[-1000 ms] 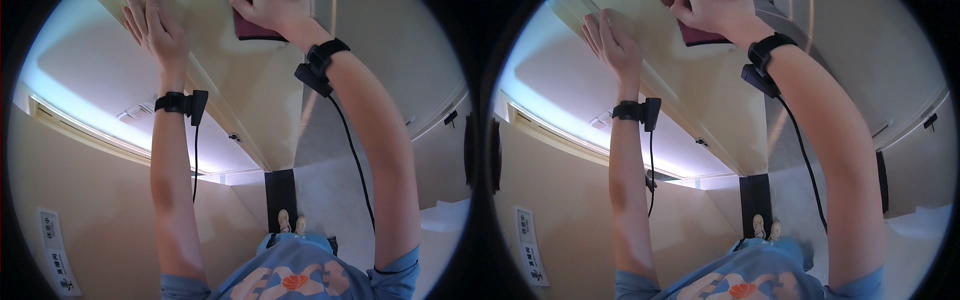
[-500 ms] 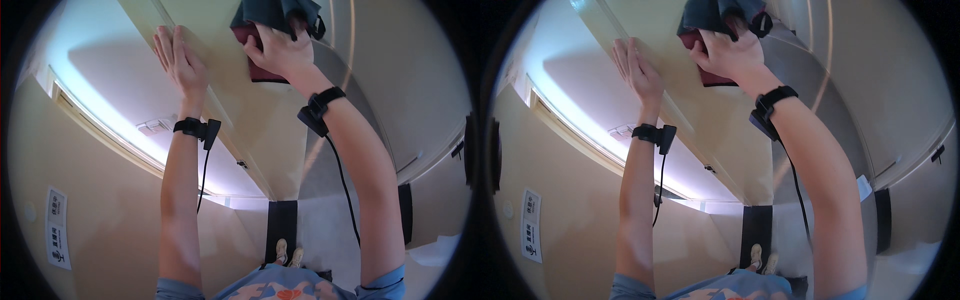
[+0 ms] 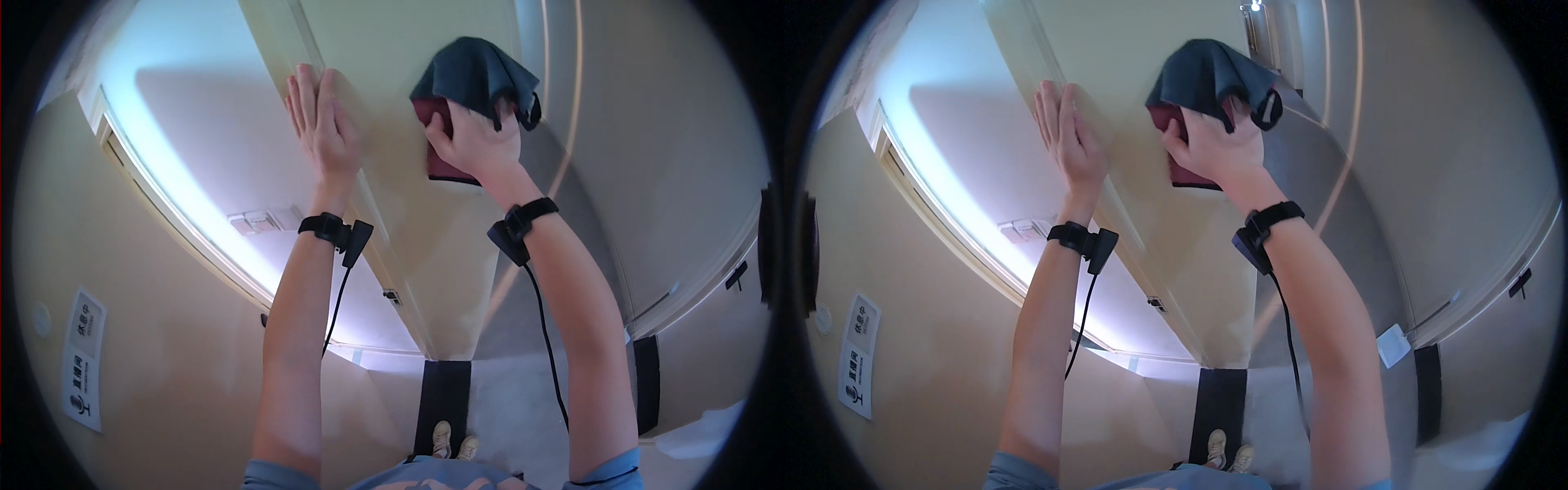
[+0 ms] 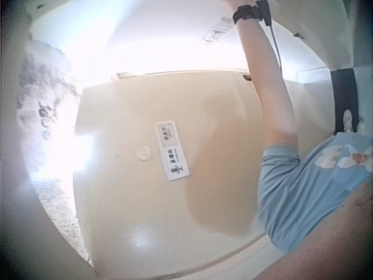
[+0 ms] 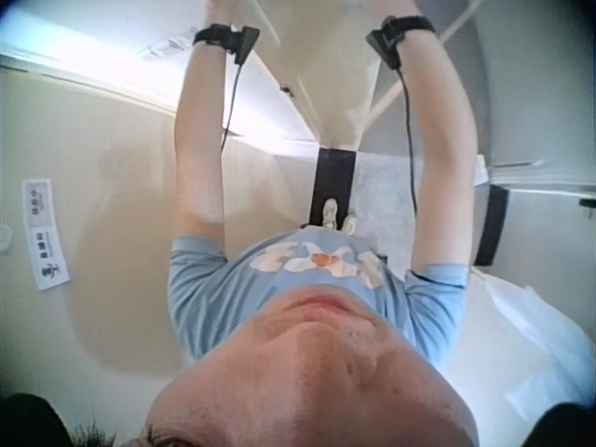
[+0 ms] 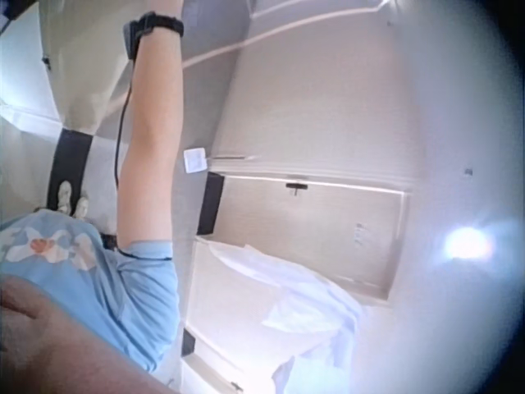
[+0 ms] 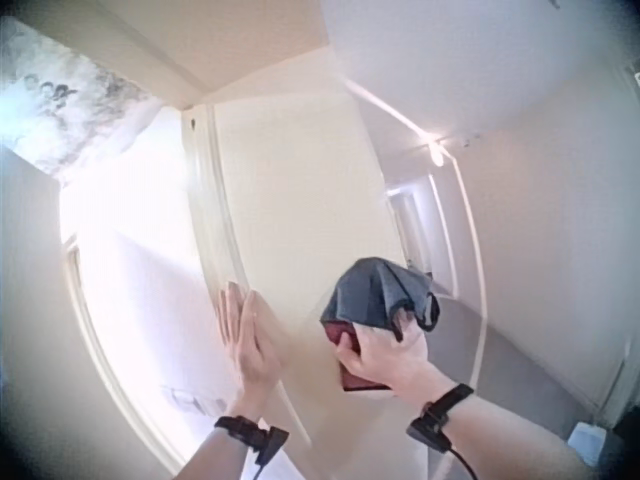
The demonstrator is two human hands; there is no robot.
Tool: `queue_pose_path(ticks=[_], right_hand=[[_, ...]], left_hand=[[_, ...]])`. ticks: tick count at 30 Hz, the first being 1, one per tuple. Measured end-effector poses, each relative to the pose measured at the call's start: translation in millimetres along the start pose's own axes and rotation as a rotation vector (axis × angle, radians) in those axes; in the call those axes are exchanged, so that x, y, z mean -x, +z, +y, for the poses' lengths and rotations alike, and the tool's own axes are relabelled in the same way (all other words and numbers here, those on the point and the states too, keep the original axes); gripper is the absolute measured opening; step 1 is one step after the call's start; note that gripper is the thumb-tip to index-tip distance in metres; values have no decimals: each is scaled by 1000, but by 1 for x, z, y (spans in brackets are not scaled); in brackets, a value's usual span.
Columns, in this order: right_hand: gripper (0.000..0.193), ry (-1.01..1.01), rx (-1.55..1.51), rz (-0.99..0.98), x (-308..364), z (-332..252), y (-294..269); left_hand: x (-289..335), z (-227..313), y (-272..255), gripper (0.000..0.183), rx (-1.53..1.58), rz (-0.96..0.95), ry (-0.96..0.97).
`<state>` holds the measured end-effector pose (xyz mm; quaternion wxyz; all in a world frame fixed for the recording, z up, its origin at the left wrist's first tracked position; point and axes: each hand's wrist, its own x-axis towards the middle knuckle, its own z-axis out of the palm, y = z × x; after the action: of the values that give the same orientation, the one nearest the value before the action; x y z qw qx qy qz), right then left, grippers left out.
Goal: The recorder uses a cleaning cloth to wipe down door frames and door surfaces in a corridor.
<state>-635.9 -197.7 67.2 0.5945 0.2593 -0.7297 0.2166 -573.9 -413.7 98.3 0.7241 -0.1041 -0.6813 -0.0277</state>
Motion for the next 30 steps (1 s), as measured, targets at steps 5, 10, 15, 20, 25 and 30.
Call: queue_pose_path(ticks=[5,10,15,20,25,30], right_hand=[[49,176,-18,-480,11,-1,-14],[55,47,65,-256,33,3,-11],[60,85,114,-507,43,8,-12],[64,-86,98,-222,45,19,-8],[65,-164,162,-114,46,18,-8],[62,-200,14,-70,44,11,-8]], left_hand=[[-1,1,0,43,28,-16,-27],[-1,3,-1,44,50,-43,-68],[1,-4,-7,42,76,-23,-72],[-5,-2,-5,42,71,-30,-71],[-4,-2,-11,43,105,-54,-98],[-7,-3,-16,44,97,-54,-99]])
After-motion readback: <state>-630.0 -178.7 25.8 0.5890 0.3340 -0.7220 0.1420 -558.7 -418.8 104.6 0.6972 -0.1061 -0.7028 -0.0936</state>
